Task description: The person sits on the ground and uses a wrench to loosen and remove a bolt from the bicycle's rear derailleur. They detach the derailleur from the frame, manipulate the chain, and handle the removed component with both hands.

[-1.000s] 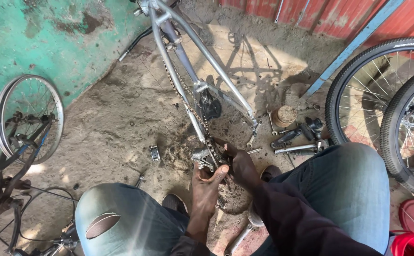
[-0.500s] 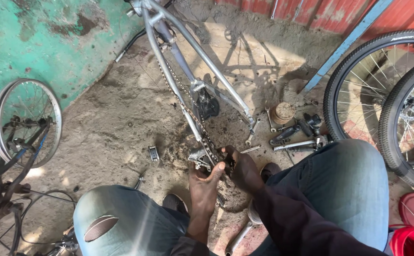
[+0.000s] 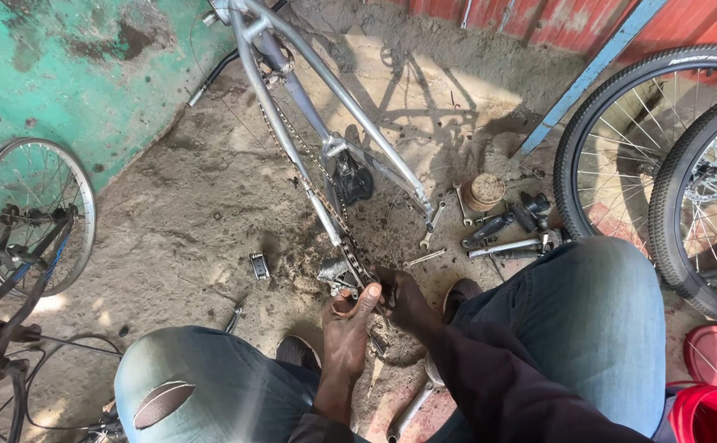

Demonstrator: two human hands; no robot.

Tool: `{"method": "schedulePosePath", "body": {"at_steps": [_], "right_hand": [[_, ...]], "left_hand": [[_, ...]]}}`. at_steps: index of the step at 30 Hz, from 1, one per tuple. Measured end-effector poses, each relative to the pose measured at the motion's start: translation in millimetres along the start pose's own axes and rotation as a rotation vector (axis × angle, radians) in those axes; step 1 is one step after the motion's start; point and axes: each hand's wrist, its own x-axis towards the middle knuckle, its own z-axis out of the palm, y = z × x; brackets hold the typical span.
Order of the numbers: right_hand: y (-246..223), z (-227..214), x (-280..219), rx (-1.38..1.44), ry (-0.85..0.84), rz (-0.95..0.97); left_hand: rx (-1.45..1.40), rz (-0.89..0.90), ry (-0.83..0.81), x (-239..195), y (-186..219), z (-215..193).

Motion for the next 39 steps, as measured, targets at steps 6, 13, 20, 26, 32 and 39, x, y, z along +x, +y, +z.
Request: {"method": "schedulePosePath", "body": {"at_steps": [6,13,20,26,32,39], "right_hand": [[-13,0,7,-0.063,-0.029,-0.086],[-71,-6,-15,-0.803,0.035,0.142],[-86,-5,-47,-0.684,0.099,0.119],[-96,-26,-80,-0.416,0.193,0.146],[-129,-35,-99,0.116,0.054,-0.018],[-199,-26,-69,0.052,0.297,-0.370]], "left_hand": [[-0.074,0.022,-0.012,-9,6,0],[0.074,0.137,0.057,-5,8,4],[0.126,0.037,-0.008,-19,18,0],[0.127,0.013,-0.010,-12,14,-2],[0.060,0.033,0.054,-14,14,2],[-0.074,0.562,-0.098,-23,8,6]]}}
